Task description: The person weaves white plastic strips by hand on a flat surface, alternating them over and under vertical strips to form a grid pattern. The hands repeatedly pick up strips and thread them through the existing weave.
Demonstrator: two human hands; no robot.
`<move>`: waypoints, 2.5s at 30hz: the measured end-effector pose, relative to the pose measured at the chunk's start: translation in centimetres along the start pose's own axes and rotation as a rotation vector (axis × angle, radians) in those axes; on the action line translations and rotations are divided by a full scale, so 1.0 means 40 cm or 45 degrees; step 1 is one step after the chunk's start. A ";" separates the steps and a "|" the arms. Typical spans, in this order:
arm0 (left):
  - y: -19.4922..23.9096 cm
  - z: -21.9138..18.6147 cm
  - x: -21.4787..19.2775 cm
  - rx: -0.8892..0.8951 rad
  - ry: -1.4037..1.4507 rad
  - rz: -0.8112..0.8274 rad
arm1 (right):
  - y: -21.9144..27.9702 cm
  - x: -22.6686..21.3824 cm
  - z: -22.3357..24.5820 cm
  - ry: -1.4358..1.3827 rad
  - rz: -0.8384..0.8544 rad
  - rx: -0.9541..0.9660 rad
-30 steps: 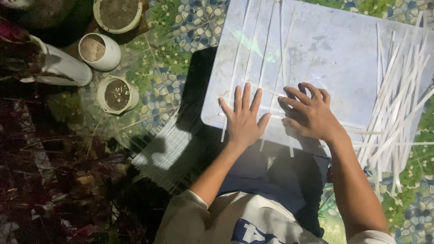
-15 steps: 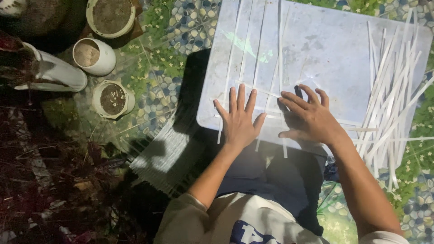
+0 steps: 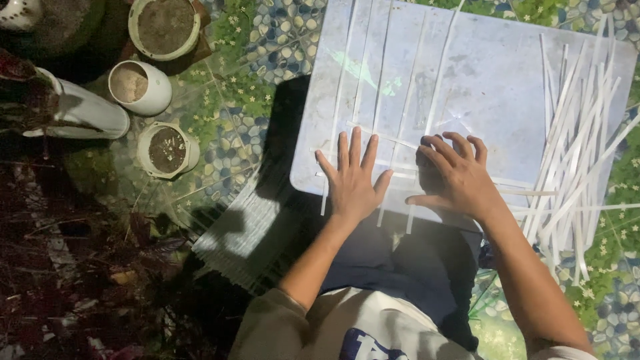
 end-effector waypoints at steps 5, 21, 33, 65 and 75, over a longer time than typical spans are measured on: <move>-0.001 -0.001 -0.002 0.002 0.001 -0.009 | 0.000 -0.006 0.010 -0.047 -0.040 -0.020; 0.001 0.004 -0.007 -0.006 -0.023 -0.009 | -0.088 -0.004 0.017 0.130 -0.270 0.117; 0.026 0.001 -0.037 -0.081 0.146 -0.126 | -0.130 -0.026 0.045 -0.043 -0.205 0.170; -0.007 0.140 -0.040 -0.305 0.002 -0.019 | -0.355 0.093 0.081 -0.201 -0.287 0.241; -0.003 0.137 -0.043 -0.288 -0.063 -0.017 | -0.326 0.059 0.117 0.047 -0.223 0.115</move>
Point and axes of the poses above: each hand's wrist, its own y-axis away from the middle knuckle, its own x-axis out of the palm, z = x × y, the point moved 7 cm from there along -y, towards the middle knuckle, and after that the axes turned 4 degrees about -x, right-handed, at the moved point
